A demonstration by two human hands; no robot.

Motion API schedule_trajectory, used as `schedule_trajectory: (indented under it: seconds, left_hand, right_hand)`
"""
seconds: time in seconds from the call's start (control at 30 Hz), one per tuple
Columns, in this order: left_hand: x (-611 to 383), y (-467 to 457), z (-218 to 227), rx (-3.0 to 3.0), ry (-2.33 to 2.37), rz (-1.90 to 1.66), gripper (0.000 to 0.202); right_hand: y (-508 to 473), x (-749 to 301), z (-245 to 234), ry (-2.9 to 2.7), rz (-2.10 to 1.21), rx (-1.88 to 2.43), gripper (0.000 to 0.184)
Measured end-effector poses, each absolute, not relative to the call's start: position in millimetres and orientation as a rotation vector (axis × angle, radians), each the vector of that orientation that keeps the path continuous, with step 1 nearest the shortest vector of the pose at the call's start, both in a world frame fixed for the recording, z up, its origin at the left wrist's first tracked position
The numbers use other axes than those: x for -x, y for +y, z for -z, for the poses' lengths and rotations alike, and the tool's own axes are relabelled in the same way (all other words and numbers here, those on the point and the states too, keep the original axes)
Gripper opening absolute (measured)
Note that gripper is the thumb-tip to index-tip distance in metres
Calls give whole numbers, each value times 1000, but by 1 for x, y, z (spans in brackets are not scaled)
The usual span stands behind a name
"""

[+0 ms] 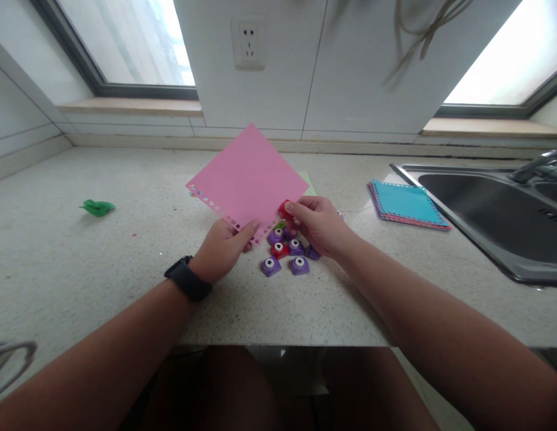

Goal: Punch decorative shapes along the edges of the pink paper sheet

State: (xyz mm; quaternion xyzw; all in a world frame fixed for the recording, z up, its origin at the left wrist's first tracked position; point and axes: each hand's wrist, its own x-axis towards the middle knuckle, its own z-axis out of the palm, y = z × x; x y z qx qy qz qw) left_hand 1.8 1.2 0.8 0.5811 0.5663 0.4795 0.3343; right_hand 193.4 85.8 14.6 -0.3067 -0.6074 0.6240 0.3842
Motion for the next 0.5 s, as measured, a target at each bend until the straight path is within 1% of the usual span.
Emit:
schedule_trajectory:
  seconds: [0.5]
  left_hand:
    - [-2,0,-2,-1532,1488,-1250,37]
  right_hand:
    - [87,-193,-13,-1553,-1612,753,25]
